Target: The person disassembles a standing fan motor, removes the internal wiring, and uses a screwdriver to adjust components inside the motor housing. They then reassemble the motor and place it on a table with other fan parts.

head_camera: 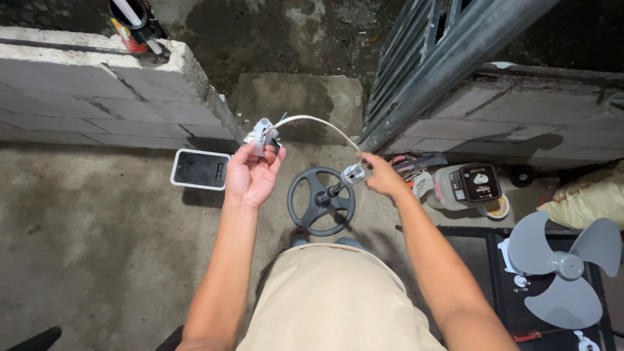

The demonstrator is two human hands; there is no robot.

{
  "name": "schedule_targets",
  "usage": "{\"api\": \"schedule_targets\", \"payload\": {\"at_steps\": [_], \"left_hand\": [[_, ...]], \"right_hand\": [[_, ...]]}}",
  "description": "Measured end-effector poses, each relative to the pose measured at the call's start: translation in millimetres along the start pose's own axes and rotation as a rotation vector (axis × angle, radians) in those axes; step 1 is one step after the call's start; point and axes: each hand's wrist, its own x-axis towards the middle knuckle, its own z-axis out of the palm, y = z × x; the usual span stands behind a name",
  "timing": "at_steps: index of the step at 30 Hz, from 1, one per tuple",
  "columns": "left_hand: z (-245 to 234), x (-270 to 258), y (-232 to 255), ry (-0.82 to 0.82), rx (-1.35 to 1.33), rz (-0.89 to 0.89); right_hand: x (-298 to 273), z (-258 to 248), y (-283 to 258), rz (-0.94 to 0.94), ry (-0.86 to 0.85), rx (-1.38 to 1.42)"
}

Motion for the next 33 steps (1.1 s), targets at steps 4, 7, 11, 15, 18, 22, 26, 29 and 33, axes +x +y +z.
{"api": "schedule_targets", "payload": {"at_steps": [4,7,11,15,18,22,26,29,33], "left_hand": [[-20,14,-1,0.023,-0.001,-0.019],[-37,27,-13,0.063,0.002,-0.054],[-63,45,-33,0.144,-0.021,-0.123],[-94,72,-64,0.236,-0.007,-0.189],[-113,91,-87,0.247,0.015,-0.237],[-130,109,-115,0.329,0.031,-0.297],[-141,124,-143,0.394,0.172,-0.334],[-153,136,-163,0.428,0.271,-0.351],[-170,153,-179,0.429,0.320,-0.425]], "right_hand": [[-3,24,-6,0.167,0.002,0.110],[-2,47,5,0.292,0.054,0.390],[2,66,12,0.293,0.146,0.399],[3,67,13,0.332,0.172,0.194],[3,77,15,0.364,0.186,0.227],[1,84,19,0.408,0.238,0.174],[3,86,22,0.441,0.245,0.148],[1,87,22,0.482,0.255,0.175],[0,84,17,0.522,0.269,0.226]]}}
